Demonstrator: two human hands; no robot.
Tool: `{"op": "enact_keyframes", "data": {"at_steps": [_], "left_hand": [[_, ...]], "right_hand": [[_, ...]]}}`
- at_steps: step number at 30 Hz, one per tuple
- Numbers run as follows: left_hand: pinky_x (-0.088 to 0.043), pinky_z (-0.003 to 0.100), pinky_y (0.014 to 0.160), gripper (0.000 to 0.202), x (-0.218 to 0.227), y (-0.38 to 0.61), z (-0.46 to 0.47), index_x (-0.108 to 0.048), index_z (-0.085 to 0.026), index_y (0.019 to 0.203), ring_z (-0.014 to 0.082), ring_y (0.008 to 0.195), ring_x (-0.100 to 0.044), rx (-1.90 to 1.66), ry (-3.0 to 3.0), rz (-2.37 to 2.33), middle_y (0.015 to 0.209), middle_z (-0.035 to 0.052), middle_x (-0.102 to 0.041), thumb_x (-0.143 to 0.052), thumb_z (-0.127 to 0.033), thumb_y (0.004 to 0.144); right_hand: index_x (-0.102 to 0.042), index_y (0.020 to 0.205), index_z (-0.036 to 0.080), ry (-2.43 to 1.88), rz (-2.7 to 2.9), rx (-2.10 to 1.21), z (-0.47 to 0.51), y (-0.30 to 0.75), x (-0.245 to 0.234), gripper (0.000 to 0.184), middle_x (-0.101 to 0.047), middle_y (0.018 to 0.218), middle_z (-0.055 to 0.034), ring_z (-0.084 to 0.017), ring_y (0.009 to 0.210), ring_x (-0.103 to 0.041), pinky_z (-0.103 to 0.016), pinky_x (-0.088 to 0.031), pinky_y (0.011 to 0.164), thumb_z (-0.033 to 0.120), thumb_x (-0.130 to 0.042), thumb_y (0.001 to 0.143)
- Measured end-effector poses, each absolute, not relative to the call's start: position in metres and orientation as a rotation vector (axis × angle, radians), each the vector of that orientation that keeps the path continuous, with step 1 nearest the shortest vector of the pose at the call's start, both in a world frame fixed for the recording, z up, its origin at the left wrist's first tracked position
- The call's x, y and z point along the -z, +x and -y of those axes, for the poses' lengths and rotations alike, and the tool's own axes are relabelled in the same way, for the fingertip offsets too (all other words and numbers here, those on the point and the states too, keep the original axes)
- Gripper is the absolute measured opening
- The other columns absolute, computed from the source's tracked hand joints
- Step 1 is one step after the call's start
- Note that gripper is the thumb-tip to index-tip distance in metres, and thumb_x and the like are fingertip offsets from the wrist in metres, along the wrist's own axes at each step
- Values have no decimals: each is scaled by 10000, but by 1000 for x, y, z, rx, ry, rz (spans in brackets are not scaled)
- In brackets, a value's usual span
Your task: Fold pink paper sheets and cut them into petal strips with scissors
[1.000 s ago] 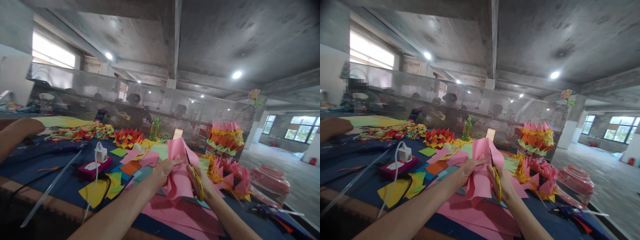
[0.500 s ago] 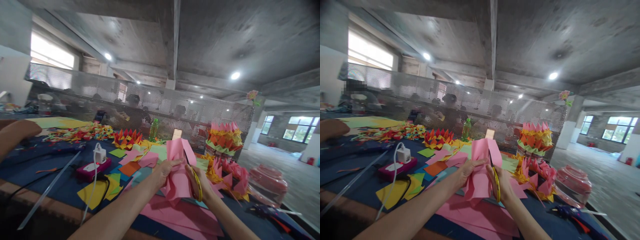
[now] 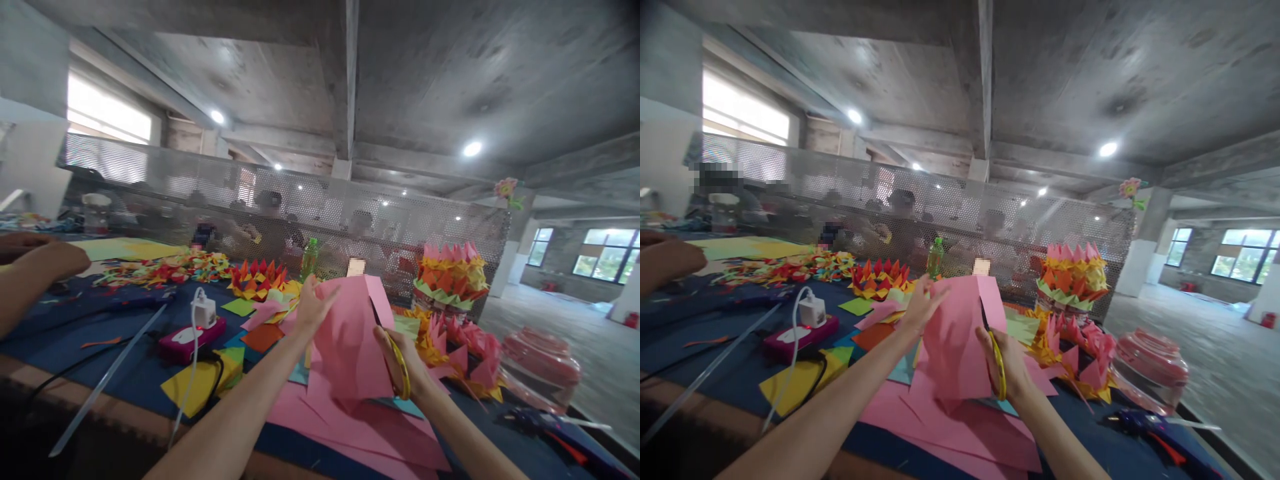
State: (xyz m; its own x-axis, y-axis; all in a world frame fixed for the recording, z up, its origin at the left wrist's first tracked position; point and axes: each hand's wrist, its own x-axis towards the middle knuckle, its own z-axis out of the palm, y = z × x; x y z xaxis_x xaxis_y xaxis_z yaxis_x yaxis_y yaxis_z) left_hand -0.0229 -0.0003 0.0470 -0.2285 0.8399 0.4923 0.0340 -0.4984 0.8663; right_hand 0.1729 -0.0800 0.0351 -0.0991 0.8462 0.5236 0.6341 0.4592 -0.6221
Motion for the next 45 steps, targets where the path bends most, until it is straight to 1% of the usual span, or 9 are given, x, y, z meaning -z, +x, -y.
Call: {"op": "enact_keyframes", "data": {"at_steps": [3,6,9,11,15,20,29,34,45], "left_hand": [[-244,403,1085,730,-59,-37,-1,-418,-182,1330,265,1306,-356,-1975,1811,-1167,1397,139,-414,-683,-465,712],[-282,368,1058,608,-61,-39,2,-493,-178,1289,255,1260,-417,-1820,1984,-1048,1343,126,-489,-636,-454,766],[-373,332,955,438,-58,-34,2,-634,-176,1106,245,1096,-539,-1596,1921,-906,1129,93,-634,-604,-473,785],[-417,293,846,377,-57,-32,0,-681,-166,948,215,932,-586,-1501,1831,-816,938,61,-675,-622,-488,761],[-402,237,715,336,-58,-34,0,-663,-150,793,141,728,-547,-1423,1667,-658,757,11,-640,-704,-465,682],[-371,213,651,311,-56,-38,0,-644,-141,698,103,639,-501,-1356,1555,-582,651,-21,-587,-725,-440,668],[-374,224,629,335,-53,-40,-2,-657,-150,711,111,616,-506,-1292,1674,-599,652,-6,-594,-679,-484,705],[-359,213,599,294,-50,-36,-1,-657,-150,710,94,595,-471,-1231,1717,-553,653,-16,-571,-678,-443,716],[-370,207,607,287,-49,-35,-3,-673,-128,757,102,648,-479,-1202,1743,-537,718,-2,-580,-701,-410,713]], "right_hand": [[-324,570,209,-1240,1894,-307,86,168,-36,490,-300,531,39,-113,519,-277,-255,-202,480,594,-372,870],[-339,565,212,-1232,1966,-365,92,165,-36,510,-339,500,37,-113,497,-302,-249,-211,468,615,-331,877],[-350,563,210,-1234,2008,-406,97,163,-39,533,-359,482,41,-108,482,-311,-243,-219,465,640,-307,874],[-342,558,209,-1226,2028,-403,101,161,-44,539,-362,491,42,-104,485,-310,-243,-223,470,647,-308,869],[-334,557,211,-1241,2060,-417,108,158,-51,534,-351,501,43,-108,488,-315,-250,-237,477,646,-295,865],[-341,580,212,-1244,2083,-470,105,161,-46,525,-366,508,40,-113,491,-342,-247,-253,480,641,-275,875],[-362,616,216,-1216,2161,-371,104,164,-44,458,-415,553,28,-129,521,-362,-251,-275,489,554,-280,913],[-290,595,222,-1198,2166,-308,106,161,-49,452,-335,579,29,-135,541,-307,-270,-262,494,555,-258,899],[-270,616,219,-1248,2157,-319,109,159,-51,444,-333,586,30,-132,550,-326,-267,-275,499,546,-236,914]]}}
